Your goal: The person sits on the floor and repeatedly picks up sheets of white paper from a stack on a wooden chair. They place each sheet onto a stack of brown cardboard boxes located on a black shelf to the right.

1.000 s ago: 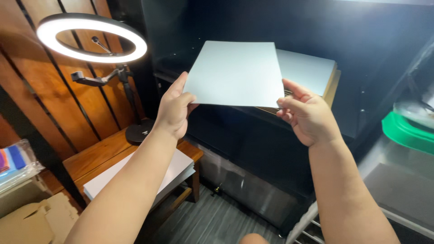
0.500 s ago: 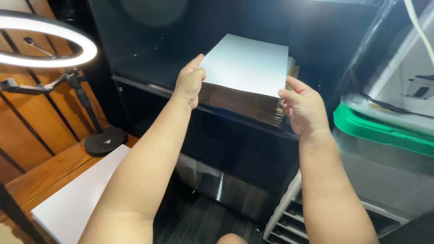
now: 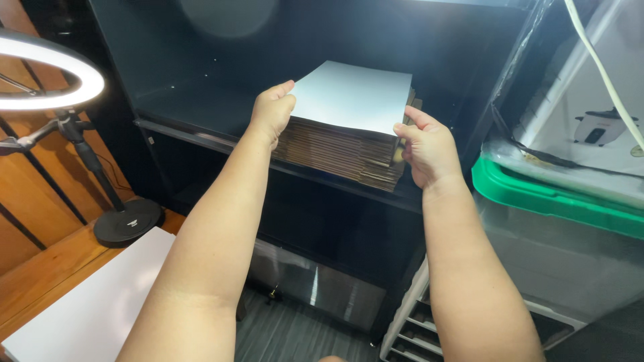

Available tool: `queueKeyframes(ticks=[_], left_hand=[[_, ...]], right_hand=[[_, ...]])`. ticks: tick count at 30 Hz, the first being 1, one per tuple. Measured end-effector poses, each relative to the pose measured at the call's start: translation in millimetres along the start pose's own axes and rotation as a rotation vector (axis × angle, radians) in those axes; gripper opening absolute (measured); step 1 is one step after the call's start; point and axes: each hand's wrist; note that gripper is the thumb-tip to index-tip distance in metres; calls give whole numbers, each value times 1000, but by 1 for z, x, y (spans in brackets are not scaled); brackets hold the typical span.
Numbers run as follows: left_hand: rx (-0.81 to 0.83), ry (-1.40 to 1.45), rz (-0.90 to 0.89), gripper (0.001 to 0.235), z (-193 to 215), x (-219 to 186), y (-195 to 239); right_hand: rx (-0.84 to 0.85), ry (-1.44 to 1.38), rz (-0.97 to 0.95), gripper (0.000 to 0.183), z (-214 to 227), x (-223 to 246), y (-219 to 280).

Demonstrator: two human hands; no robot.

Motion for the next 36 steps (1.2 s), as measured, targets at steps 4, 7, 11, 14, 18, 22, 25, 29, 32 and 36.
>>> queueKeyframes(ticks=[4,7,11,14,18,22,25,29,32,36], left_hand=[[-39,-166,28,59,4,3,-5],[-45,-186,29,58,2,8,-17],[-17,-192,-2,58,8,0,-6],[10,-156,-29,58,7,18,-19],[4,-108,-40,58,2,42,-46],[31,-167,-58,57,4,41,-42],[33,-242,-61,55,6,36,-36],[27,-336,-78,53,3,37,-35],[27,-367,-70,53,1,36,-34],[37,-395,-79,54,3,27,-25]], right_hand=[[-4,2,-11,57,0,-12,-9],[-10,42,-21,57,2,-15,-10],[-26,57,-39,53,2,-21,-15],[-19,74,-39,54,5,-31,-25],[-22,53,-51,58,7,-39,-31],[85,46,-9,85,13,-44,-31],[113,60,20,92,17,-50,-33],[105,27,38,92,18,-58,-35],[97,38,42,87,16,-55,-30],[92,47,54,83,19,-58,-33]])
Point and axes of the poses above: each hand's wrist, its own y-axis away from the middle knuckle, its own z-axis out of the back of the hand, x = y × z, and after that the axes turned 2 degrees about x, right-handed
